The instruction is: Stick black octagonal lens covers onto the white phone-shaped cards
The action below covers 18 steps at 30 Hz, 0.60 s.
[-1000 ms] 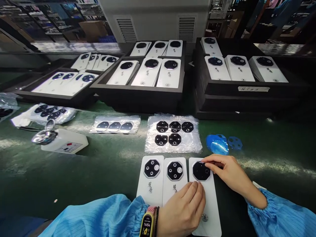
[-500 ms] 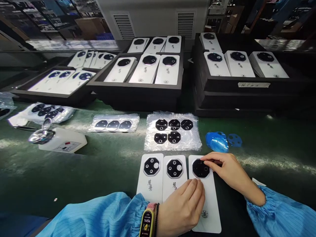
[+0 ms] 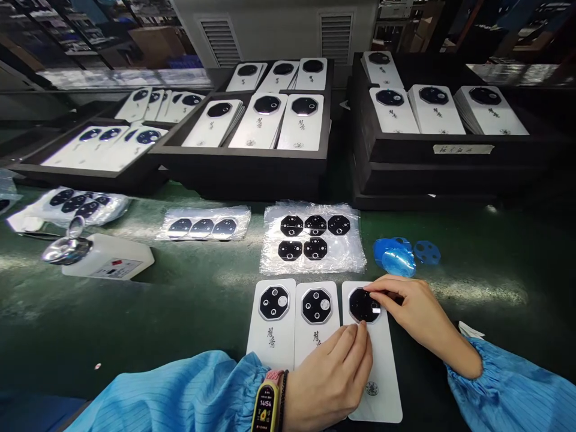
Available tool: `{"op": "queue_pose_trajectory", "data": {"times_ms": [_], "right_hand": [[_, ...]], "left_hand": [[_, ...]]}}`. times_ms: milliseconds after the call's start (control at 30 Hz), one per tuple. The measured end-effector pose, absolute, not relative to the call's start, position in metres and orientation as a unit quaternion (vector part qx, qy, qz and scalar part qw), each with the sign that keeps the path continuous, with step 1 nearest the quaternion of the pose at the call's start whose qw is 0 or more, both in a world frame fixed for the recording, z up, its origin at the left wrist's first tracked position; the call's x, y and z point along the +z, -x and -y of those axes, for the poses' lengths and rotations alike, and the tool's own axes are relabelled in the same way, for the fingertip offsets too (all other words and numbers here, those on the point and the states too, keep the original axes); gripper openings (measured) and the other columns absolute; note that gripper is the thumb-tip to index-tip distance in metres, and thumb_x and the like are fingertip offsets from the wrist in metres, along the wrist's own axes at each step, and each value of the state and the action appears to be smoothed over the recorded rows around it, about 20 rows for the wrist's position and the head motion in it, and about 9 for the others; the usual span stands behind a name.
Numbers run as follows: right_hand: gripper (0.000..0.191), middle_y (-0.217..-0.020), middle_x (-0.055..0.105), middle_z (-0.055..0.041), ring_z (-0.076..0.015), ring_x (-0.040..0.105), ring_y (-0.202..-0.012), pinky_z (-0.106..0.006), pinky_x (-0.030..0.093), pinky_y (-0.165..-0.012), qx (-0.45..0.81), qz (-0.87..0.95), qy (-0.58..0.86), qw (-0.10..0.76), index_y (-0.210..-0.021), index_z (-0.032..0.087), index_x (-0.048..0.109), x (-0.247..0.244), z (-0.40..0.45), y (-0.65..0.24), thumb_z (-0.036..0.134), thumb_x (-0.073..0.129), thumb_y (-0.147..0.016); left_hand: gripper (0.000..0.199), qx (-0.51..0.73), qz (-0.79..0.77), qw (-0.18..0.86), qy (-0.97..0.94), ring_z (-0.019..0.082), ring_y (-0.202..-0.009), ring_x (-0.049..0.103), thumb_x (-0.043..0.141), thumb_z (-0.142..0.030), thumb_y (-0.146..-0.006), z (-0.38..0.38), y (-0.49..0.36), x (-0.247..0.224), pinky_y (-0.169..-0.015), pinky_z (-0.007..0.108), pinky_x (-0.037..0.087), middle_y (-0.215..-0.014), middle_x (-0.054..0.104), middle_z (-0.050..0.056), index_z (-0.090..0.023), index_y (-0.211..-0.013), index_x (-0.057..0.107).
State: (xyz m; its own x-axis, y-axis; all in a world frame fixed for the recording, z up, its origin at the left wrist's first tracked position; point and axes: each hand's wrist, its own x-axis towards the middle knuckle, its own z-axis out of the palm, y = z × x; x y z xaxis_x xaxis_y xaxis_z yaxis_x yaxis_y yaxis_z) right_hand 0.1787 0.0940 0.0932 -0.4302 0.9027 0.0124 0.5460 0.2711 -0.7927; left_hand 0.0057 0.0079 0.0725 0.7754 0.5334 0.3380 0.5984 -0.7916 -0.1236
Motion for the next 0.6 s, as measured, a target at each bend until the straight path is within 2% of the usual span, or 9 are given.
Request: {"op": "queue_pose_trajectory", "data": {"times_ms": [233,600], "right_hand": [[0.023,-0.077,0.071,-0.0007,-0.0173,0.067,-0.069,-0.027,0.055,-0.063,0.341,0.777,0.465,0.253,-0.074,0.023,0.070,0.0925,-0.0928,-0.1772,0.013,0.050,-0.079],[0.024,-0.075,0.068,0.0002,-0.0135,0.065,-0.063,-0.022,0.053,-0.055,0.299,0.801,0.446,0.265,-0.074,0.021,0.070,0.0860,-0.0929,-0.1773,0.007,0.051,-0.079]], "left_hand": [[0.030,-0.139,0.298,0.115,0.937,0.026,-0.096,0.063,0.043,-0.009,-0.086,-0.0075,-0.0058,0.0745,-0.089,0.036,0.045,-0.108,0.065,0.020,0.003,-0.109,0.058],[0.034,-0.159,0.304,0.118,0.932,0.025,-0.092,0.065,0.032,-0.004,-0.088,-0.0102,-0.0073,0.0765,-0.086,0.033,0.049,-0.103,0.068,0.018,0.001,-0.104,0.062]]}}
